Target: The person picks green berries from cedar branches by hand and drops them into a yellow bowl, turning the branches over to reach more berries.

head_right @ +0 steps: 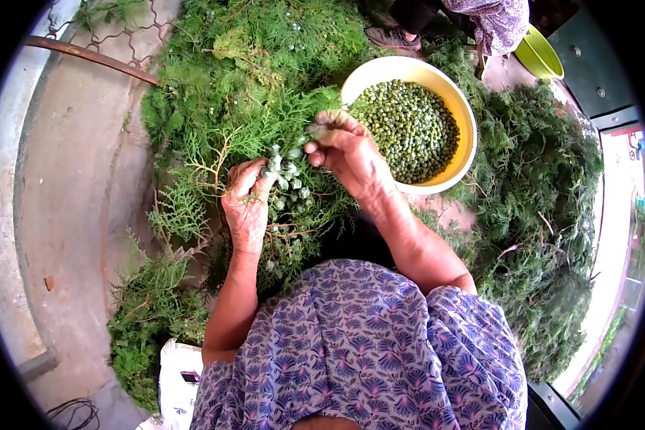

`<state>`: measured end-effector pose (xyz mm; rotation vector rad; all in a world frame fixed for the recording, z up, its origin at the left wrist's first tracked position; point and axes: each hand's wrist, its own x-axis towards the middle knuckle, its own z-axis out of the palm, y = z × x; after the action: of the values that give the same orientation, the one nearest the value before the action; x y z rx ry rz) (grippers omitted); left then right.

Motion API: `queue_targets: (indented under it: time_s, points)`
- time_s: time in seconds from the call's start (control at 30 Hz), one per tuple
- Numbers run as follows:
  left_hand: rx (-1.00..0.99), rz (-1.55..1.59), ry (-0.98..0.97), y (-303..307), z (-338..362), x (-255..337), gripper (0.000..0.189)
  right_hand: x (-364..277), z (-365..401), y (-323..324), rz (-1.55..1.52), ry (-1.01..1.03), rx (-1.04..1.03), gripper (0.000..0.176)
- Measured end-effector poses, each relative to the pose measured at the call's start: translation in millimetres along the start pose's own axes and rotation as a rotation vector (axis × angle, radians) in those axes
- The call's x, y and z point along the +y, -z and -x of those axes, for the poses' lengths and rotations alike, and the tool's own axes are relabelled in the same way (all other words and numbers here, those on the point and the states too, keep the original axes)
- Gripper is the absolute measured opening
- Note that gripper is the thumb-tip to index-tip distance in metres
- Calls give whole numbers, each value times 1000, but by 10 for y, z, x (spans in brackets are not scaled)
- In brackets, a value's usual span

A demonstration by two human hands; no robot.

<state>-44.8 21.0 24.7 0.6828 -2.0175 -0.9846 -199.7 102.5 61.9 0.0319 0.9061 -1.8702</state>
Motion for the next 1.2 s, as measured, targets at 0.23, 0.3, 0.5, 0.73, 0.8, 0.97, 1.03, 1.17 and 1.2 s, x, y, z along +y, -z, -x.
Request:
queue_targets:
  time_s: [0.23, 0.3, 0.5, 0.73, 0.8, 0.97, 1.03, 1.17, 1.2]
  points:
    - [-49, 90, 31, 42, -25, 28, 21, 75, 100, -72, 1088, 549, -462, 24]
    - [-57, 113, 72, 59, -16, 43, 19, 142, 51, -102, 1193, 720, -535, 28]
    - [-52, 186, 152, 73, -25, 101, 15, 237, 54, -118, 1343, 895, -408, 21]
    - [-62, 288, 256, 51, -6, 109, 13, 92, 74, -72, 347, 34, -371, 20]
    - [-54, 253, 199, 33, -16, 104, 14, 84, 54, -71, 319, 22, -381, 21]
    - [-43, 144, 66, 4, -19, 51, 15, 140, 19, -103, 1043, 247, -409, 20]
    - [-52, 160, 108, 20, -19, 63, 13, 173, 9, -113, 1037, 290, -412, 14]
    - [-77, 213, 192, 39, 7, 36, 10, 104, -107, -15, 45, -60, -211, 12]
    - [-36, 199, 156, 15, 20, 34, 11, 84, -86, -40, 123, -34, -201, 10]
